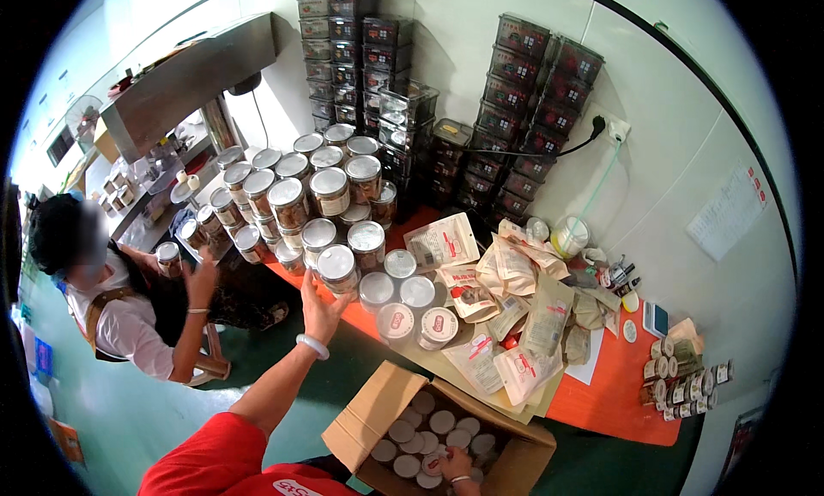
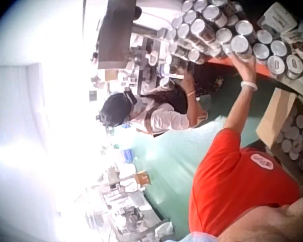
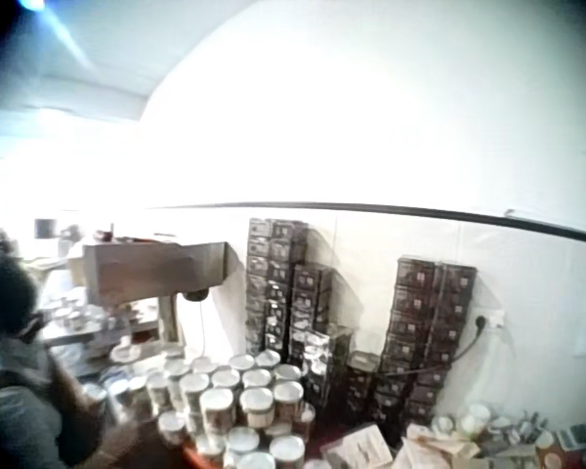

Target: The person repeatedly picks up small jars from a cardboard box, places them on a table, and then places them back into the box. The person also moves a red stool across the room and returns to the table to continue the repetitive handling of the jars.

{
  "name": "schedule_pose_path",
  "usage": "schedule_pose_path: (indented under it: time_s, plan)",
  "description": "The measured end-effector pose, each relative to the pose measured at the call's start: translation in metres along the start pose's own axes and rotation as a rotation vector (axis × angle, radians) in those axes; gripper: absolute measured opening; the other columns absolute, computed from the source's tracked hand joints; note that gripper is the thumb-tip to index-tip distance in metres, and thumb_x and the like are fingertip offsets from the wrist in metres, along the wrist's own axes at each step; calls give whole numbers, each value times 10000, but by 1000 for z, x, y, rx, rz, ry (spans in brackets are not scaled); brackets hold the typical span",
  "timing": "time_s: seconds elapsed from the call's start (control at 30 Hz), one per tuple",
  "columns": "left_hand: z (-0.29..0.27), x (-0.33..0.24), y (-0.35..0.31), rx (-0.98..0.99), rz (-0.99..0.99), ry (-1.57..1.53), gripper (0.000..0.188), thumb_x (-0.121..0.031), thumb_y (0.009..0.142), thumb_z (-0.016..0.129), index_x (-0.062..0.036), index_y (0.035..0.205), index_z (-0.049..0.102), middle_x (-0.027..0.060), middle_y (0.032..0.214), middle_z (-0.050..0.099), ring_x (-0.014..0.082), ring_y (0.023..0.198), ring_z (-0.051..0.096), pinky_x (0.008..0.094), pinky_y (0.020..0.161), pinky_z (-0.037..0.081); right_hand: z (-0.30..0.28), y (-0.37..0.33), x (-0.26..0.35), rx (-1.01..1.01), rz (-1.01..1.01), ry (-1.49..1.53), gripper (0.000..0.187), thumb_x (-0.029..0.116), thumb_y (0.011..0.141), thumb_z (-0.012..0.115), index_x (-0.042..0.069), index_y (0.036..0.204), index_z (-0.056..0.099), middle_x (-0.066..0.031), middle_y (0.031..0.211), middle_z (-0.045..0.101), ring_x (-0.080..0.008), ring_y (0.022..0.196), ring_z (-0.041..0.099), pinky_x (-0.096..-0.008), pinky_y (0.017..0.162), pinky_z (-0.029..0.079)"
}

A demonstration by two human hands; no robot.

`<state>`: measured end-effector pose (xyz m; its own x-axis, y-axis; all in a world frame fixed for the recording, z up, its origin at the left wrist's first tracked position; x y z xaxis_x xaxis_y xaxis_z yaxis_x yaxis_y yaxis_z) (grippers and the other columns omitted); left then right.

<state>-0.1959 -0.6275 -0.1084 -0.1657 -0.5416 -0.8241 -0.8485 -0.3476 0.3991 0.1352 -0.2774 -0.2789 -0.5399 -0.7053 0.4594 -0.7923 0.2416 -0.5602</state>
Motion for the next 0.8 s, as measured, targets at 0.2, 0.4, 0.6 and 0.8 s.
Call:
schedule_pose_path:
  time_s: [0.2,0.4,0.6,0.8]
  plan:
    - [51,50,40,-69,-86,-350,920,-165,597,865,16,1342,357,157,1179,529,273,1078,548,389,936,445,61,14,-48,-50,-116,-1,455,248,810,624,-24,1172,574,-239,1133,594,-382,1029,581,-428,908,463]
    - [34,12,23,61,-66,-376,829,-59,659,813,25,1328,330,131,1229,515,227,1120,527,340,965,429,54,31,-11,-3,211,23,630,233,791,694,19,1328,444,-246,1265,497,-387,1176,477,-405,989,416]
    - [-39,-34,-50,514,-63,-390,1107,-501,574,845,0,1375,270,130,1269,459,241,1180,477,374,1019,379,51,97,-1,-90,88,-159,779,286,753,728,57,1397,354,-257,1379,376,-394,1272,377,-426,1050,350]
    - [-87,-46,-134,826,-279,-338,1163,-540,511,868,-2,1353,273,128,1223,475,235,1145,493,375,980,406,70,158,1,-13,-14,-414,899,379,696,757,58,1414,320,-253,1395,380,-402,1281,374,-430,1059,335]
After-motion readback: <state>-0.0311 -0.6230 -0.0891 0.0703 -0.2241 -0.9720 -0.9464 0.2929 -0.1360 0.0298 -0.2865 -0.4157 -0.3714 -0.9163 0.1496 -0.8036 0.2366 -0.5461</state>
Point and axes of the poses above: each hand's wrist, its own y-axis towards the middle knuckle, its own z-axis out of the palm, x = y × z, the point moved 2 cm from there along y, towards the middle knuckle
